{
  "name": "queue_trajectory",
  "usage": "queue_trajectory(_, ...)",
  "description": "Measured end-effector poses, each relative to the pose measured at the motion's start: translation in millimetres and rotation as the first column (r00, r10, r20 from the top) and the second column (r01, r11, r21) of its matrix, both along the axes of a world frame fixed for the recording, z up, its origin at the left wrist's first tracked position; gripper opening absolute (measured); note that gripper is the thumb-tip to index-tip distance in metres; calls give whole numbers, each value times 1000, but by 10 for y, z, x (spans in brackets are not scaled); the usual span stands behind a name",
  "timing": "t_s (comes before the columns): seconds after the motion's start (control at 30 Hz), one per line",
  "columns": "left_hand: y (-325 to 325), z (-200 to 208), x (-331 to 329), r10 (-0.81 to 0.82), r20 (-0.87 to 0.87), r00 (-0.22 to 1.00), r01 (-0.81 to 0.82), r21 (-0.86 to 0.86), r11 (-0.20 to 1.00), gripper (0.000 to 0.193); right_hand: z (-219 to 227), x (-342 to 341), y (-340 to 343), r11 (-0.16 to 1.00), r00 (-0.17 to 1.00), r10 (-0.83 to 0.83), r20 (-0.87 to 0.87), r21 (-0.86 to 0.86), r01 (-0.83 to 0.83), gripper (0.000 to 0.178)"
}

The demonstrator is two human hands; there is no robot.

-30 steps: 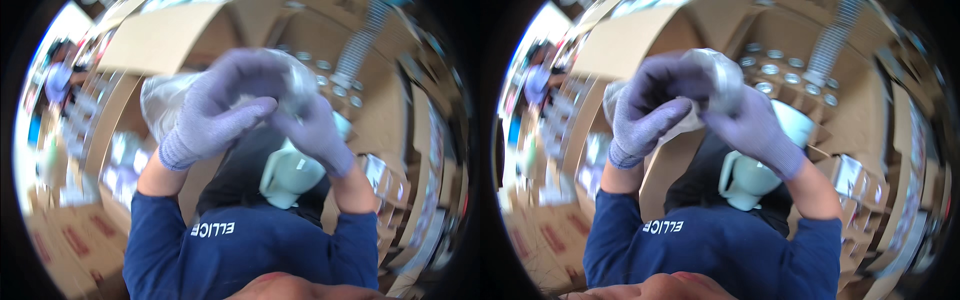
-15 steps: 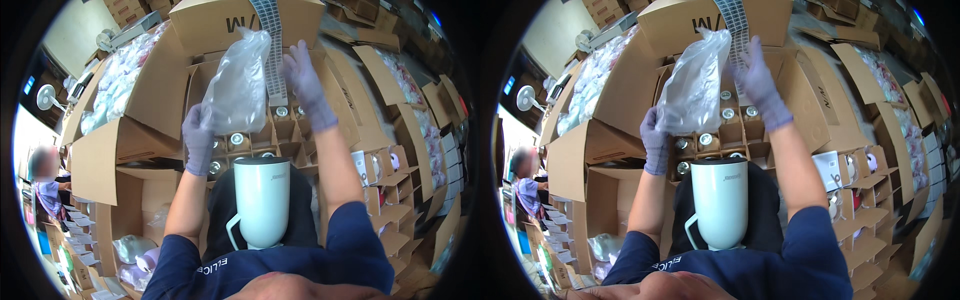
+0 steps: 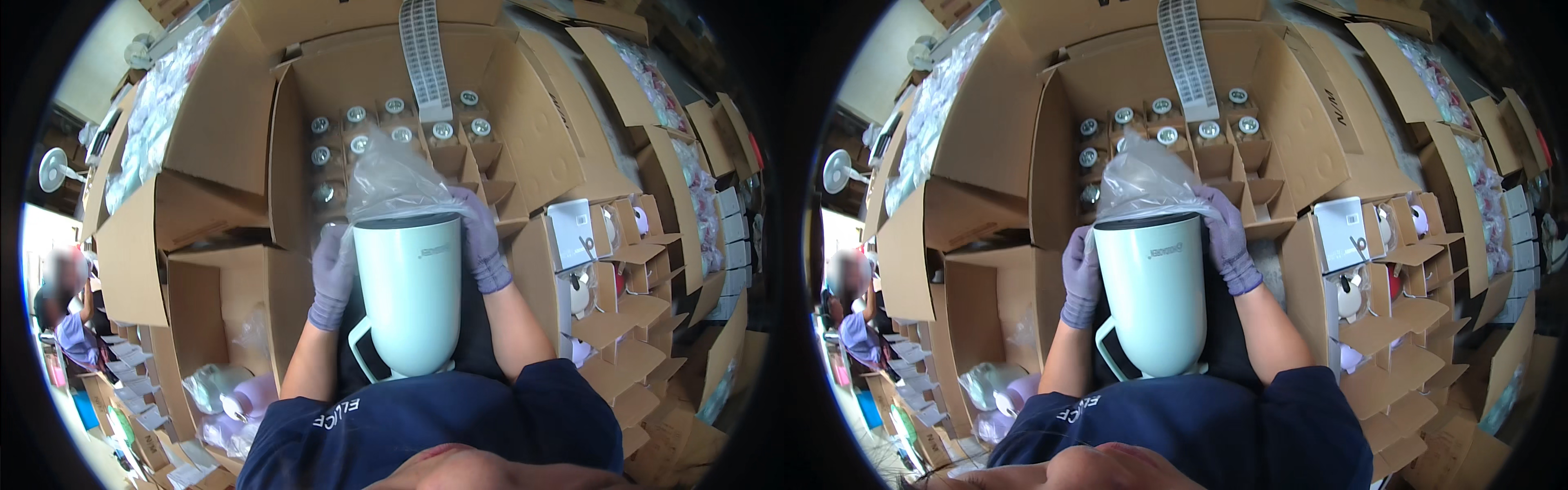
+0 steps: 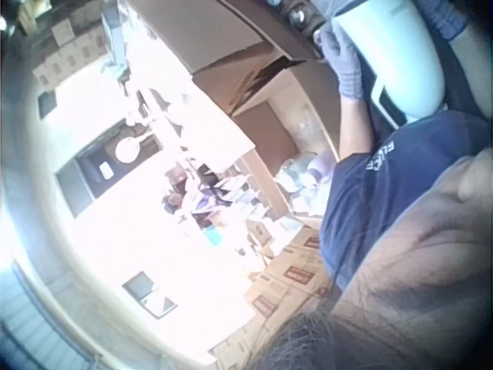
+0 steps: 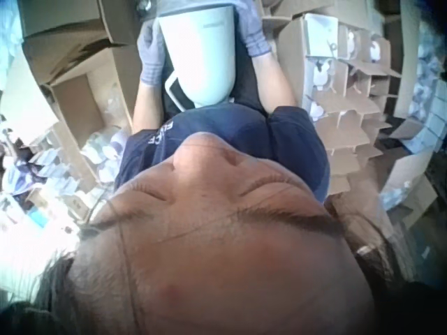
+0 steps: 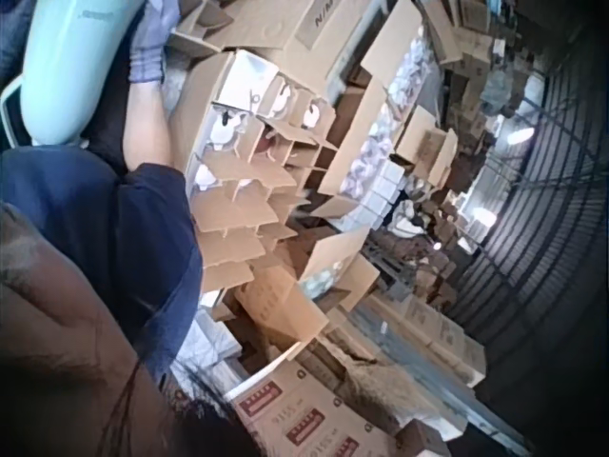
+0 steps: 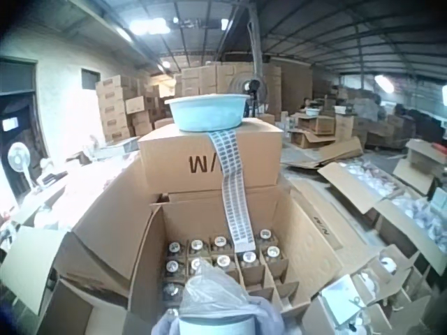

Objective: The person assembles multiple kettles by inserting glass inner pots into colored outer shells, securing lids, applying labels, and wrapping each unit in plastic. The person handles red, white, purple, and green kettles one at a time.

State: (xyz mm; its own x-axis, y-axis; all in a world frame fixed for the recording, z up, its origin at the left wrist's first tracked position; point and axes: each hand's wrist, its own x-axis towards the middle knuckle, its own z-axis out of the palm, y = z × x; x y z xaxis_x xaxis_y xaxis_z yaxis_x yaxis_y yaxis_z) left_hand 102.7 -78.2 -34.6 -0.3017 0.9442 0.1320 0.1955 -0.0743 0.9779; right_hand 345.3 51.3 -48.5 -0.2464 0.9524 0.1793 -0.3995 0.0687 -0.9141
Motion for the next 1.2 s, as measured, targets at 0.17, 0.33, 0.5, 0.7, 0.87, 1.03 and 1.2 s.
queue_trajectory(0.17, -296, 626, 247, 282, 39, 959, -273, 404, 873, 45, 1018, 56, -640, 756, 782, -543, 305, 584, 297, 42)
queue_trajectory(0.33, -1313, 501, -22, 130, -742, 657, 235, 366, 901, 23, 804, 447, -1466, 604, 791, -239, 563, 724, -332, 22)
queue_trajectory(0.5, -2303, 74, -85, -753, -604, 260, 554, -546, 629, 22, 232, 1107, -2333, 629, 329, 432, 840, -19, -777, 22)
queue_trajectory(0.7, -1958, 502, -156, -107, 265, 958, 198, -346, 917, 32, 888, 687, -2385, 711, 715, -104, 691, 555, -433, 38)
queue_trajectory(0.87, -1338, 1353, 1159, -366, 362, 857, 481, -309, 820, 36, 862, 686, -2611, 836, 784, -120, 610, 488, -252, 76)
queue_trajectory(1.03, -1021, 1559, 1911, -601, 556, 574, 759, -87, 645, 65, 950, 1124, -2462, 792, 628, -588, 510, 519, 321, 77)
queue_trajectory(1.2, -674, 1692, 1701, -868, 181, 463, 872, 84, 482, 60, 1199, 2350, -2176, 518, 388, -855, 344, 545, 659, 60)
